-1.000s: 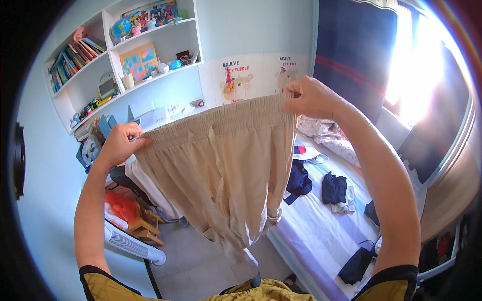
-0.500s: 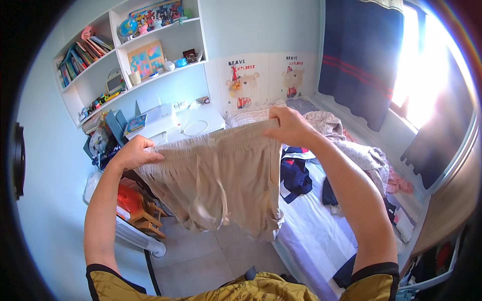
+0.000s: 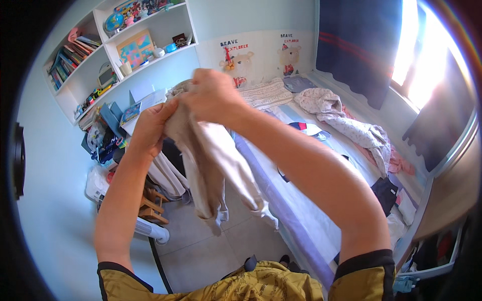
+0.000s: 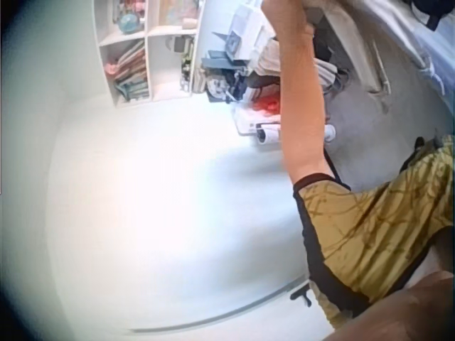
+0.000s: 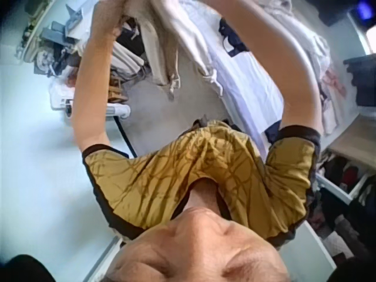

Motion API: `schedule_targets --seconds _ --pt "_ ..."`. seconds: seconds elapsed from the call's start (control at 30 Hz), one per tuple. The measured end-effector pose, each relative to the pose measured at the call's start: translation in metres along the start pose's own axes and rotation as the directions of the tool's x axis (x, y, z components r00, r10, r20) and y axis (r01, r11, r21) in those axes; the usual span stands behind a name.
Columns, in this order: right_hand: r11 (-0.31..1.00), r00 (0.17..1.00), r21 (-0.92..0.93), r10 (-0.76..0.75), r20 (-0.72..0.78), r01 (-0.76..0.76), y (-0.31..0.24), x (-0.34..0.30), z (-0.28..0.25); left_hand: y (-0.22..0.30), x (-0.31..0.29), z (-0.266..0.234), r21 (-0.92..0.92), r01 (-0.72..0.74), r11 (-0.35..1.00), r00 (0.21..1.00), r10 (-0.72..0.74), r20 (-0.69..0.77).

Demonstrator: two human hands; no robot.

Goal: The person folds a black Nike t-shirt, a pair of beige shorts, and a pair of white pants on a bed. The person handles each item individually, smoothing and folding them into neat stacks on the bed surface.

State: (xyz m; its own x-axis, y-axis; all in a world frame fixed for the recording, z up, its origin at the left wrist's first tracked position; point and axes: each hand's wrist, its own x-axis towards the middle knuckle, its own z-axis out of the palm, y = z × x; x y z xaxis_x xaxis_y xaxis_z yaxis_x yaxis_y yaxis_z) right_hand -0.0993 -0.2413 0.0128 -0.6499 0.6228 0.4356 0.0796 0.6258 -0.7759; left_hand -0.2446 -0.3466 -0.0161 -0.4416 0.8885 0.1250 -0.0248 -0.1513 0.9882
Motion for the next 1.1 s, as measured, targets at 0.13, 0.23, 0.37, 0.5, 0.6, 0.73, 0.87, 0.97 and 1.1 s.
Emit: schedule_targets --seconds 0.13,0.23,0.37,0.5,0.6,0.73,0.87,0.97,1.1 --pt "0.982 0.978 -0.064 -0.184 -0.098 0.178 -0.029 -0.005 0.011 0.006 -0.008 0.019 -0.402 -0.101 0.910 0.995 0.098 -0.029" --pt "0.980 0.968 -0.046 -0.201 -0.153 0.196 -0.045 -0.001 0.007 0.005 -0.026 0.013 -0.415 -0.227 0.881 0.962 0.268 0.044" --pt "0.981 0.975 -0.041 -0.192 -0.111 0.189 -0.048 0.004 0.018 -0.009 -0.031 0.016 -0.104 -0.324 0.940 0.942 0.330 0.054" --pt "0.978 0.980 0.061 -0.197 -0.036 0.199 -0.061 -0.006 0.018 -0.003 -0.036 0.033 0.232 -0.457 0.859 0.877 0.478 -0.045" --pt "0.973 0.977 0.084 -0.213 -0.030 0.214 -0.064 -0.007 0.019 0.003 -0.026 0.031 0.486 -0.450 0.749 0.820 0.562 -0.107" --pt "0.934 0.945 0.202 -0.316 0.089 0.293 -0.057 -0.023 -0.012 0.005 -0.021 0.028 0.270 -0.407 0.873 0.854 0.468 -0.227" --pt "0.791 0.970 0.574 -0.240 -0.025 0.210 0.047 -0.050 -0.041 0.033 -0.033 -0.011 0.096 -0.462 0.882 0.862 0.471 -0.186" --pt "0.797 0.978 0.605 0.124 -0.169 0.003 0.200 -0.117 -0.036 0.052 -0.034 -0.012 0.022 -0.480 0.877 0.865 0.478 -0.152" --pt "0.470 0.840 0.702 0.387 0.380 -0.535 0.276 -0.219 0.046 0.072 -0.034 -0.033 0.077 -0.476 0.876 0.855 0.481 -0.193"
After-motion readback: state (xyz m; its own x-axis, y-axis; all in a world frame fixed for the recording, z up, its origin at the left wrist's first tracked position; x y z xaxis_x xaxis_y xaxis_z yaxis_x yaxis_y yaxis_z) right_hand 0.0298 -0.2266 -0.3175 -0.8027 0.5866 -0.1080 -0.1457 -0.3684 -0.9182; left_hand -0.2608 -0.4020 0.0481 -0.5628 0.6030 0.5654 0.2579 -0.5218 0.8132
